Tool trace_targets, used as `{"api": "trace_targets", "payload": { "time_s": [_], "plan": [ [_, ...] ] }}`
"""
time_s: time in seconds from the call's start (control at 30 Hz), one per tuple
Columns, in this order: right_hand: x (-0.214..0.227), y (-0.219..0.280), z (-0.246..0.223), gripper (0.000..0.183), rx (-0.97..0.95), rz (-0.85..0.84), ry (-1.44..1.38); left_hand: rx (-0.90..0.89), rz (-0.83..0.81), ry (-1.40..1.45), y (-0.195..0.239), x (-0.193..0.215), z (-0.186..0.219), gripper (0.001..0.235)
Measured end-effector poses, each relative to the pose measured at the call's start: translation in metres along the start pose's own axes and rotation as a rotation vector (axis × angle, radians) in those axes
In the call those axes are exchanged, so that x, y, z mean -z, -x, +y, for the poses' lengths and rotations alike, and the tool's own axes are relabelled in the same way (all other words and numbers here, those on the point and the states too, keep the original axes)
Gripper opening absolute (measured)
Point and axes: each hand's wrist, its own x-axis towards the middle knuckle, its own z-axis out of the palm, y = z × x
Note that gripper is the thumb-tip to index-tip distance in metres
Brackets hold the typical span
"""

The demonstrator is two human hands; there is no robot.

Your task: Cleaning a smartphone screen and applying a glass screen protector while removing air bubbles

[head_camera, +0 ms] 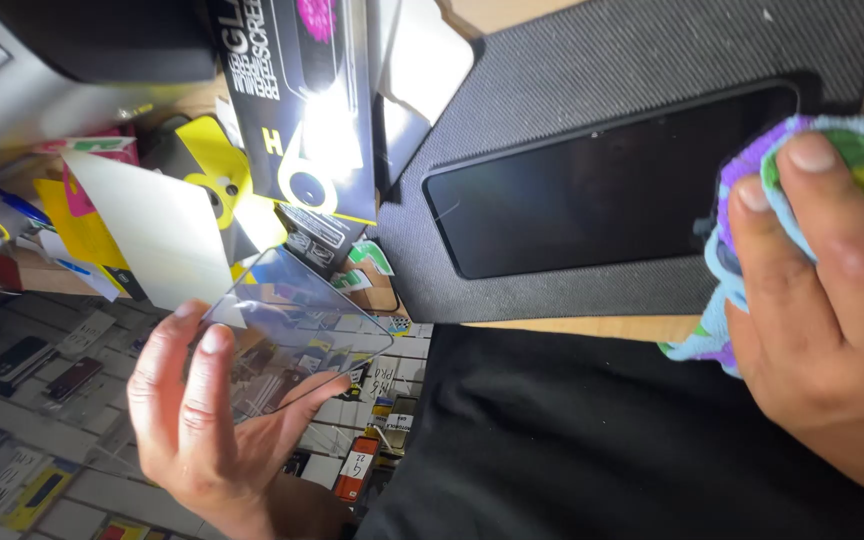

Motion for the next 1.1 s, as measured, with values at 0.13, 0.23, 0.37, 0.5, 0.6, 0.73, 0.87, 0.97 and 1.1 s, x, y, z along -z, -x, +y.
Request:
{"api": "trace_targets", "payload": {
  "time_s": [0.13, 0.23, 0.37, 0.5, 0.6, 0.73, 0.87, 0.97, 1.1],
  "plan": [
    [-0.013, -0.02, 0.021, 0.021, 0.478, 0.055, 0.086, 0.021, -0.02, -0.01, -0.008, -0.007, 0.0, 0.082],
    [-0.015, -0.021, 0.02, 0.019, 0.48, 0.107, 0.056, 0.039, 0.0, 0.039, -0.012, -0.012, 0.0, 0.077],
    [-0.018, -0.013, 0.024, 0.028, 0.494, 0.08, -0.011, 0.041, 0.012, 0.079, -0.018, -0.019, 0.004, 0.074],
    [-0.021, -0.008, 0.031, 0.03, 0.595, 0.068, -0.005, 0.021, 0.004, 0.057, -0.024, -0.025, 0.009, 0.073],
    [-0.022, -0.005, 0.031, 0.027, 0.541, 0.066, -0.032, 0.004, 0.001, 0.119, -0.028, -0.032, 0.013, 0.07],
    [-0.019, 0.0, 0.033, 0.029, 0.508, 0.048, -0.075, -0.053, -0.047, 0.1, -0.033, -0.034, 0.015, 0.073],
    [-0.018, 0.014, 0.034, 0.043, 0.244, 0.027, -0.205, -0.098, -0.076, 0.135, -0.045, -0.037, 0.022, 0.066],
    [-0.016, 0.014, 0.035, 0.042, 0.187, 0.039, -0.228, -0.15, -0.102, 0.151, -0.052, -0.04, 0.024, 0.066],
    [-0.016, 0.012, 0.04, 0.024, 0.202, 0.079, -0.206, -0.232, -0.085, 0.184, -0.063, -0.048, 0.03, 0.059]
  ]
}}
